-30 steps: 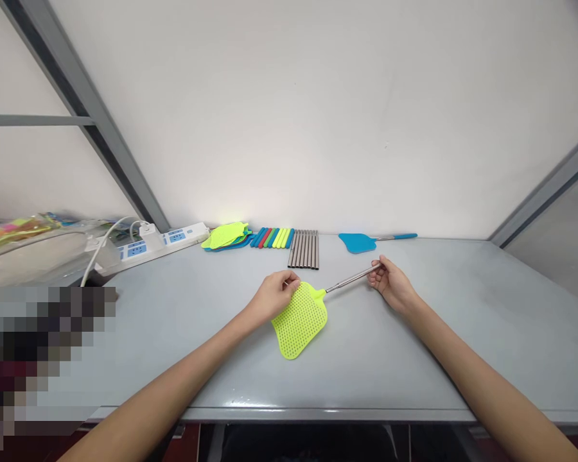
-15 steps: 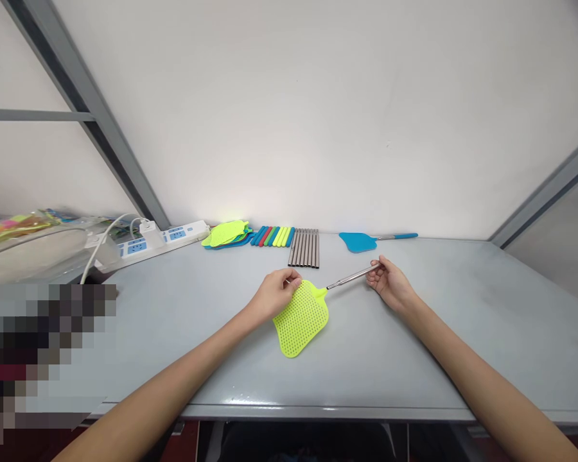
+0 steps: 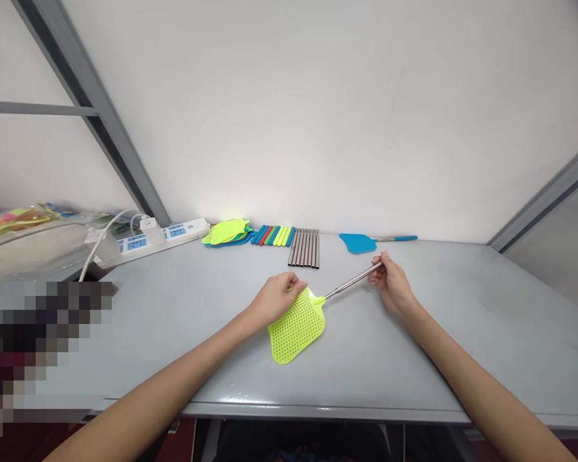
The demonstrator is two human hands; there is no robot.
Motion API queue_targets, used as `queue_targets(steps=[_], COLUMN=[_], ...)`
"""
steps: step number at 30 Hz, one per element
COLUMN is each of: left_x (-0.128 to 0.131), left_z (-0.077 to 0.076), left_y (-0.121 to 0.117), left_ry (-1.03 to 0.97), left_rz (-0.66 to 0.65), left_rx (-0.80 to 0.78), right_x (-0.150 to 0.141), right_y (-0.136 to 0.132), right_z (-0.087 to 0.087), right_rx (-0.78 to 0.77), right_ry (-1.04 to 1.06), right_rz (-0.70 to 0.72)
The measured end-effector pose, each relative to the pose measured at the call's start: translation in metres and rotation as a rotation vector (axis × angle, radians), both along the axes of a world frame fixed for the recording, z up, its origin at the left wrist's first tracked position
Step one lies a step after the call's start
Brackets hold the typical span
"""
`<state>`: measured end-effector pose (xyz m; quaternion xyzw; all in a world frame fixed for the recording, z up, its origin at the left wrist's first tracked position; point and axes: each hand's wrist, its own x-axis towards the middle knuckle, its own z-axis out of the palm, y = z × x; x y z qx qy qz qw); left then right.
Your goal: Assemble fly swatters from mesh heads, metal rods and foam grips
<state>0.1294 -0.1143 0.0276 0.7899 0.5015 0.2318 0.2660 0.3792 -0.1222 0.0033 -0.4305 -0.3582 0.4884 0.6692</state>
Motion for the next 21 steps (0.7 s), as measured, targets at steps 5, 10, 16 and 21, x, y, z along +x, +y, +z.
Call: queue_targets(steps=[5,10,16,21], left_x=[0.0,-0.0004,-0.0026,-0.0035], left_z=[-0.0006,-0.0003,-0.0004,-0.002], left_y=[-0.0012,0.0004,0.0035,0.0052], left_ry=[0.008,0.022,0.034,0.046], left_rz=[-0.015,0.016,0.042,0.059], left_rx=[0.026,0.012,0.005,-0.007], right_x=[0.0004,0.0016,0.0009,0.0003], right_y=[-0.0016,-0.0015,-0.0024,-0.0032], right_z=[0.0046,0.0052,0.0071,0.0086], right_rx=[0.015,0.014,0.024,-0.022], right_ry=[-0.072,-0.076,-0.084,-0.146], right_rz=[0.055,0.092,0.13,0.106])
